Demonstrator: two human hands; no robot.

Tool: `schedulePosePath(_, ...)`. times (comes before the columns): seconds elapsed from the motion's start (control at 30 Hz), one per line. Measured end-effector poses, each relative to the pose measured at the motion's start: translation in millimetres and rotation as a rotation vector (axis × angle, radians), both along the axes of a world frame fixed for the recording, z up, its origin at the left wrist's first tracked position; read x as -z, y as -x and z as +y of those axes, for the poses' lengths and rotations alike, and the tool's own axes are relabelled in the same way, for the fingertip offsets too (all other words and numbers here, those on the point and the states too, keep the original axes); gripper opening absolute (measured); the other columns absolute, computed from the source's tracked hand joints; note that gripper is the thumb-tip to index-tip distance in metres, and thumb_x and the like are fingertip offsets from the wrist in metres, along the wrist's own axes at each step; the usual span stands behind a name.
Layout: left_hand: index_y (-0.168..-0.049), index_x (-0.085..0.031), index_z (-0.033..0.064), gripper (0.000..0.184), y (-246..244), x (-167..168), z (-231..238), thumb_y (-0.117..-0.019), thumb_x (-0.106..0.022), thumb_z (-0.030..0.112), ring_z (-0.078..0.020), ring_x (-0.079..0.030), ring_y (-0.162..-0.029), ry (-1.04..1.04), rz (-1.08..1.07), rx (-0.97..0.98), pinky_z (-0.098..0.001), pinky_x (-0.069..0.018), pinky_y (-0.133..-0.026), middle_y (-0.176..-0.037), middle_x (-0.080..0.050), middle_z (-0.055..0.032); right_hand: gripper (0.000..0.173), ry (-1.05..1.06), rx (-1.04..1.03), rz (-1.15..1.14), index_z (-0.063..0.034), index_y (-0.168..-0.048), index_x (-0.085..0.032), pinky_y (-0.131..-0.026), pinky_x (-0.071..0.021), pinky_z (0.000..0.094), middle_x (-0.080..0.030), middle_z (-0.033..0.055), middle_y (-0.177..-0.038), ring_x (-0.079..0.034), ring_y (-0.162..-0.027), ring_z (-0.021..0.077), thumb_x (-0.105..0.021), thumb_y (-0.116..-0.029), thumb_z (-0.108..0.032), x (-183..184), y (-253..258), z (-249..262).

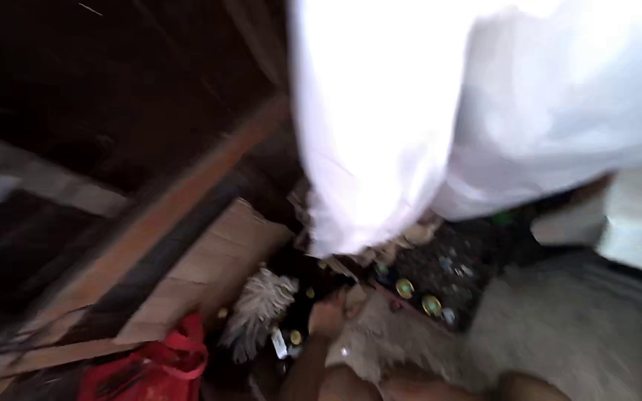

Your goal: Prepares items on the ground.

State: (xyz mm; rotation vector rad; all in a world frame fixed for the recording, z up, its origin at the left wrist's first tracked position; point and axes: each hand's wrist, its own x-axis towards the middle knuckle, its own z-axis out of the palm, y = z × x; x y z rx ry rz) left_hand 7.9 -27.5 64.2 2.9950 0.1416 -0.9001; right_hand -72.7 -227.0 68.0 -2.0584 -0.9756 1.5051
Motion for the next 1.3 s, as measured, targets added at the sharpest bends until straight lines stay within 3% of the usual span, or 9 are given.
schedulePosePath(0.2,-0.14,-0.058,0.0038,0.063,-3.5,8.7,-3.3,-0.0984,-0.062,0.052,-0.0428,-0.068,-0.112,-0.064,-0.074,0.087,-0.0598,-0.0539,-0.092,-0.125,-0.068,-0.0237,0.045,0.037,0.042,0.095,0.004,-0.136,-0.059,-0.108,-0.0379,0.0691,-0.051,0.0283,-0.146,-0.048,-0.133,0.0497,-0.067,-0.0978,-0.018,0.2,-7.5,-7.9)
schedulePosePath(0.33,-0.134,-0.061,0.0003,0.07,-1.1,14.7,-1.3,-0.0964,-0.06,0.059,-0.0452,-0.07,-0.106,-0.064,-0.153,0.14,-0.0601,-0.0561,-0.085,-0.118,-0.07,-0.025,0.042,0.092,0.112,0.074,0.007,-0.133,-0.061,-0.117,-0.016,0.0748,-0.052,0.03,-0.145,-0.042,-0.139,0.0505,-0.067,-0.097,-0.012,0.5,-25.9,-17.5)
schedulePosePath(0.4,-0.132,-0.062,0.0001,0.07,-1.7,16.2,0.0,-0.0962,-0.059,0.061,-0.0446,-0.071,-0.106,-0.065,-0.164,0.158,-0.06,-0.0562,-0.085,-0.117,-0.071,-0.0253,0.039,0.164,0.198,-0.007,0.0083,-0.133,-0.059,-0.119,-0.0242,0.067,-0.052,0.0284,-0.144,-0.041,-0.141,0.0471,-0.063,-0.0984,-0.01,-3.9,-41.2,-26.3)
schedulePosePath(0.5,-0.13,-0.063,-0.0014,0.07,-2.7,20.1,3.0,-0.0962,-0.06,0.06,-0.046,-0.071,-0.104,-0.055,-0.181,0.181,-0.0602,-0.0564,-0.082,-0.117,-0.07,-0.0267,0.047,0.266,0.325,-0.066,0.0086,-0.137,-0.056,-0.12,-0.0082,0.0715,-0.051,0.0283,-0.147,-0.035,-0.146,0.0451,-0.058,-0.1038,-0.023,-5.0,-65.1,-38.8)
schedulePosePath(0.63,-0.126,-0.065,-0.0036,0.071,-1.9,25.1,6.8,-0.0962,-0.058,0.061,-0.0473,-0.071,-0.101,-0.025,-0.225,0.193,-0.061,-0.0568,-0.079,-0.114,-0.071,-0.0273,0.052,0.381,0.316,-0.052,0.0074,-0.138,-0.056,-0.118,-0.0144,0.0714,-0.055,0.0296,-0.142,-0.045,-0.138,0.0471,-0.058,-0.1037,-0.032,2.0,-79.8,-42.1)
schedulePosePath(0.73,-0.121,-0.066,-0.0053,0.072,0.1,28.5,8.6,-0.0951,-0.058,0.061,-0.0477,-0.072,-0.098,-0.011,-0.277,0.216,-0.0611,-0.0573,-0.076,-0.11,-0.072,-0.0277,0.044,0.228,0.385,-0.207,0.0004,-0.139,-0.059,-0.121,-0.0052,0.0708,-0.058,0.0235,-0.141,-0.046,-0.14,0.0421,-0.055,-0.1047,-0.028,0.7,-82.1,-35.5)
schedulePosePath(0.9,-0.121,-0.066,-0.0058,0.074,1.2,29.6,9.5,-0.0963,-0.054,0.063,-0.0476,-0.072,-0.097,-0.008,-0.295,0.218,-0.0609,-0.0571,-0.075,-0.11,-0.072,-0.0281,0.047,0.156,0.449,-0.378,-0.0108,-0.144,-0.056,-0.12,0.0038,0.0709,-0.033,0.0127,-0.165,-0.012,-0.158,0.0362,-0.055,-0.1028,-0.033,22.1,-86.2,-29.0)
schedulePosePath(1.17,-0.114,-0.068,-0.006,0.073,2.9,37.5,12.7,-0.0948,-0.055,0.063,-0.0465,-0.073,-0.091,0.01,-0.389,0.252,-0.0599,-0.0577,-0.069,-0.102,-0.073,-0.027,0.043,0.008,0.463,-0.478,-0.005,-0.137,-0.061,-0.122,0.001,0.0683,-0.008,0.0151,-0.173,0.002,-0.16,0.035,-0.061,-0.0973,-0.021,23.4,-85.0,-15.3)
schedulePosePath(1.3,-0.113,-0.069,-0.0059,0.075,2.7,36.3,12.2,-0.0946,-0.053,0.065,-0.0468,-0.073,-0.091,0.004,-0.402,0.248,-0.0595,-0.0578,-0.069,-0.103,-0.073,-0.0267,0.043,0.091,0.309,-0.344,-0.0006,-0.137,-0.06,-0.121,0.0038,0.0701,-0.009,0.0179,-0.172,0.003,-0.159,0.0367,-0.061,-0.0988,-0.02,26.9,-82.1,-9.2)
